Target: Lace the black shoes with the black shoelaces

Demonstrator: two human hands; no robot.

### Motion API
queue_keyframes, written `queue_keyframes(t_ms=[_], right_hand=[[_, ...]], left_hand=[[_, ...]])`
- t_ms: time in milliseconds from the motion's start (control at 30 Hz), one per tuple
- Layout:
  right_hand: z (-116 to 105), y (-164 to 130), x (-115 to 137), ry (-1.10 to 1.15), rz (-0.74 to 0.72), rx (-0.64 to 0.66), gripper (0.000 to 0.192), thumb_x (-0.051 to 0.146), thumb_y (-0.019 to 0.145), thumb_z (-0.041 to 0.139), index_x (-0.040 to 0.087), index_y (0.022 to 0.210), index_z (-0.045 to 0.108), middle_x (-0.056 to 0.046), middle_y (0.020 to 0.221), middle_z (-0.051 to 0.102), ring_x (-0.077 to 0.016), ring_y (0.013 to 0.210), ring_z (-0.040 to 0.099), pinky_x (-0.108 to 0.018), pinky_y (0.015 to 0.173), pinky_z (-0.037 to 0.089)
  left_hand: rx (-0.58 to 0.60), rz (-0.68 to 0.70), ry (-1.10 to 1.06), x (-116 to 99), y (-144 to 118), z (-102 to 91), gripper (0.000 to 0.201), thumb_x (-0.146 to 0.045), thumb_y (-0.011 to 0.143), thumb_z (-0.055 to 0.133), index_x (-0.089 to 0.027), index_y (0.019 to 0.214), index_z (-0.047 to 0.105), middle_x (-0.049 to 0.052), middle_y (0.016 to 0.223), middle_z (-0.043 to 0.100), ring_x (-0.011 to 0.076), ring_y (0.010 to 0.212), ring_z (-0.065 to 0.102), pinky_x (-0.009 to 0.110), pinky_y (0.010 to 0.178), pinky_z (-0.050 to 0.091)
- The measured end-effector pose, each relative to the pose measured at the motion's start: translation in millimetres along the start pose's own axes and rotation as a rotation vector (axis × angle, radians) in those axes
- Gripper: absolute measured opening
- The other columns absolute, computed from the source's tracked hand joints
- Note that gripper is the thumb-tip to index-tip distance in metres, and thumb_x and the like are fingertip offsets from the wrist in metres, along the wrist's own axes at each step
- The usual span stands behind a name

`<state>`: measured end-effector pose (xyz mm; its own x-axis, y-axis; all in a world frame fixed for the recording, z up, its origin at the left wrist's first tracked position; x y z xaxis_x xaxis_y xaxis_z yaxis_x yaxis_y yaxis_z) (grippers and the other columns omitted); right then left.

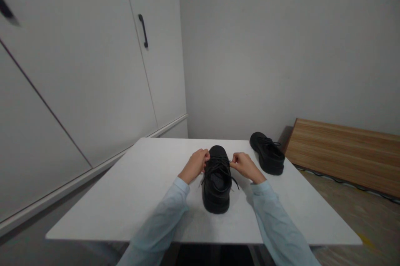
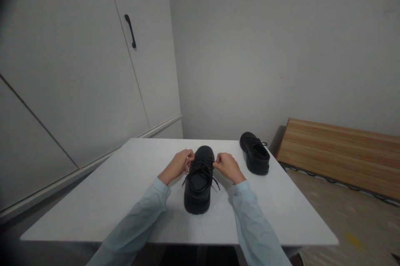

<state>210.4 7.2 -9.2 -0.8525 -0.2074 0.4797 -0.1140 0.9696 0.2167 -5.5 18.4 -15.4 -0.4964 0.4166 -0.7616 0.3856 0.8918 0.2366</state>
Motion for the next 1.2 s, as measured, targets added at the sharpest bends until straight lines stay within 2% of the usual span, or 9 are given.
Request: queue_keyframes(t_ms=[333, 700, 833, 1000, 1100, 1200], right_hand=[[4, 0, -6, 0.043, 0.050, 0.028, 0.013, 0.020, 0.066, 0.058, 0.017, 0.054, 0.052, 0.001, 0.054, 0.054, -0.0117, 0.055, 0.045, -0.023, 0.053, 0.027], [0, -3, -1, 0.122, 0.019, 0.030, 0.014, 0.017, 0.064, 0.055, 0.018, 0.051, 0.049, 0.002, 0.050, 0.052, -0.0113, 0.052, 0.044, -0.023, 0.052, 0.028], [0, -3, 0, 0.177, -0.036, 0.035, 0.012, 0.017, 0.065, 0.053, 0.018, 0.053, 0.050, 0.002, 0.052, 0.051, -0.0114, 0.053, 0.044, -0.023, 0.053, 0.029], [-3, -4, 4, 0.263, -0.103, -0.049, 0.002, 0.019, 0.069, 0.054, 0.018, 0.070, 0.055, 0.003, 0.060, 0.051, -0.0126, 0.057, 0.047, -0.024, 0.056, 0.034], [-6, -4, 8, 0.355, -0.138, -0.126, 0.013, 0.018, 0.070, 0.053, 0.019, 0.083, 0.055, 0.004, 0.065, 0.049, -0.0124, 0.059, 0.047, -0.024, 0.057, 0.036], [-7, -4, 13, 0.450, -0.168, -0.165, 0.008, 0.022, 0.076, 0.052, 0.019, 0.082, 0.056, 0.002, 0.071, 0.052, -0.0129, 0.064, 0.049, -0.024, 0.059, 0.038]], left_hand=[[0.029, -0.069, -0.080, 13, 2, -2.3, 0.013, -0.026, 0.076, 0.045, -0.016, 0.073, 0.051, 0.001, 0.071, 0.051, 0.0093, 0.054, 0.052, 0.015, 0.039, 0.040], [0.009, -0.105, -0.085, 9, -1, -3.7, 0.011, -0.023, 0.077, 0.044, -0.016, 0.074, 0.052, 0.000, 0.069, 0.051, 0.0090, 0.052, 0.052, 0.016, 0.039, 0.039], [-0.051, -0.057, 0.037, 7, -1, -4.8, 0.012, -0.021, 0.080, 0.044, -0.017, 0.076, 0.055, 0.001, 0.072, 0.055, 0.0104, 0.058, 0.052, 0.018, 0.045, 0.040], [-0.159, 0.090, 0.174, -1, 0, -11.2, 0.008, -0.019, 0.078, 0.054, -0.017, 0.075, 0.061, 0.003, 0.077, 0.061, 0.0140, 0.073, 0.055, 0.026, 0.069, 0.044], [-0.161, 0.114, 0.121, -7, 0, -12.8, 0.008, -0.022, 0.078, 0.056, -0.018, 0.080, 0.063, 0.001, 0.077, 0.062, 0.0128, 0.069, 0.054, 0.025, 0.069, 0.042], [-0.217, 0.112, 0.015, -15, -1, -12.8, 0.019, -0.028, 0.079, 0.057, -0.019, 0.096, 0.060, -0.001, 0.076, 0.060, 0.0109, 0.064, 0.052, 0.023, 0.065, 0.041]])
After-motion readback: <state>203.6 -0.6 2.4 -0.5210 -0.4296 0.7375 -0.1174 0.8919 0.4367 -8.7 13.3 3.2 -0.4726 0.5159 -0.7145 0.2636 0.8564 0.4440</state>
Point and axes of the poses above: each hand's wrist, its own y-axis towards the middle knuckle, its own z-axis out of the palm, x = y × z, the point moved 1 cm from there along y, towards the middle knuckle
